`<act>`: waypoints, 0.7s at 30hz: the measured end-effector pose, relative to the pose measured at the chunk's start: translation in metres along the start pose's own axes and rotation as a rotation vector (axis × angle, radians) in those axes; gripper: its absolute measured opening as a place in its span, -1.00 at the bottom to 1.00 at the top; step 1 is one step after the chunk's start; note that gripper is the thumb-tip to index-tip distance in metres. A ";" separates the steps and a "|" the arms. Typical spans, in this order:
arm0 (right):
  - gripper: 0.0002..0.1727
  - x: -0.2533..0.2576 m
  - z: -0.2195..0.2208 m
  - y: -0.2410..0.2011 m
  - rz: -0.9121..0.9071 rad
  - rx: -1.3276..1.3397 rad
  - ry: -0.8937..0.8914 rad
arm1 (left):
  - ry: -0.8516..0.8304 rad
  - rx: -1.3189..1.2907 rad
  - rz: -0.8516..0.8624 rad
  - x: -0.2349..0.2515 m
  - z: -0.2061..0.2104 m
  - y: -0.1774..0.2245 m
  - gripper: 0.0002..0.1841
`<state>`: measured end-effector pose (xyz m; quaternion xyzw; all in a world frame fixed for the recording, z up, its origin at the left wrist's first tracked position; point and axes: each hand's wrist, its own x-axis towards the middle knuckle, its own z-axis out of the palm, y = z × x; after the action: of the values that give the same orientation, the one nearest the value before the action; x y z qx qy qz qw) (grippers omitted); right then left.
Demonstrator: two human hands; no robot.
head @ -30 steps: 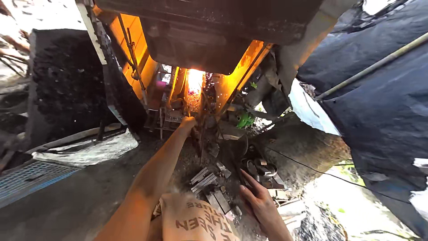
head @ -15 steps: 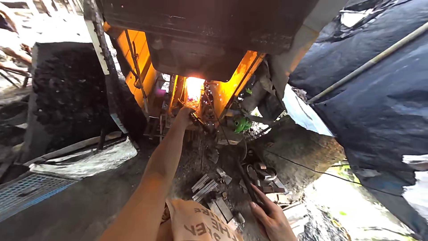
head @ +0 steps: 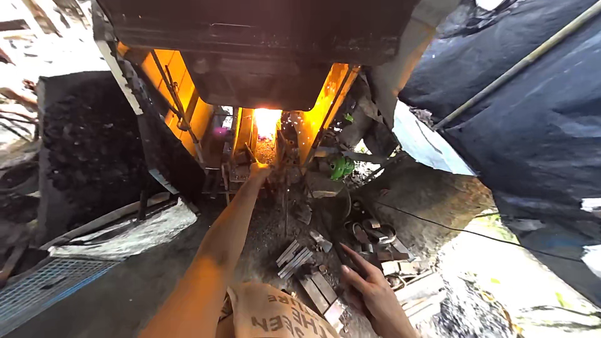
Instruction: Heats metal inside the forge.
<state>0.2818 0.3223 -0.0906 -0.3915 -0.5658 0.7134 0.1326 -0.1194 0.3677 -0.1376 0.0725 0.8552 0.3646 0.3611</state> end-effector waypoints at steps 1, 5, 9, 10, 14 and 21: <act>-0.32 0.010 0.002 -0.004 0.016 0.053 -0.026 | 0.000 0.005 -0.017 0.001 0.001 0.004 -0.64; -0.48 0.047 0.031 -0.019 0.163 0.407 -0.042 | -0.006 -0.011 -0.052 0.001 -0.001 0.006 -0.65; -0.70 0.081 0.075 -0.016 0.252 0.833 0.034 | -0.106 -0.148 -0.030 -0.003 -0.020 -0.021 -0.60; -0.77 0.090 0.085 -0.014 0.265 0.894 0.023 | -0.135 -0.182 -0.029 -0.011 -0.027 -0.028 -0.58; -0.76 0.125 0.103 -0.026 0.260 0.808 -0.015 | -0.206 -0.301 -0.015 -0.065 -0.055 -0.067 -0.44; -0.43 0.118 0.089 -0.066 0.068 0.109 -0.029 | -0.191 -0.339 0.094 -0.145 -0.130 -0.156 -0.46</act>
<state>0.1245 0.3559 -0.0744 -0.3924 -0.5142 0.7529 0.1213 -0.0788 0.1245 -0.0993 0.0849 0.7392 0.5113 0.4301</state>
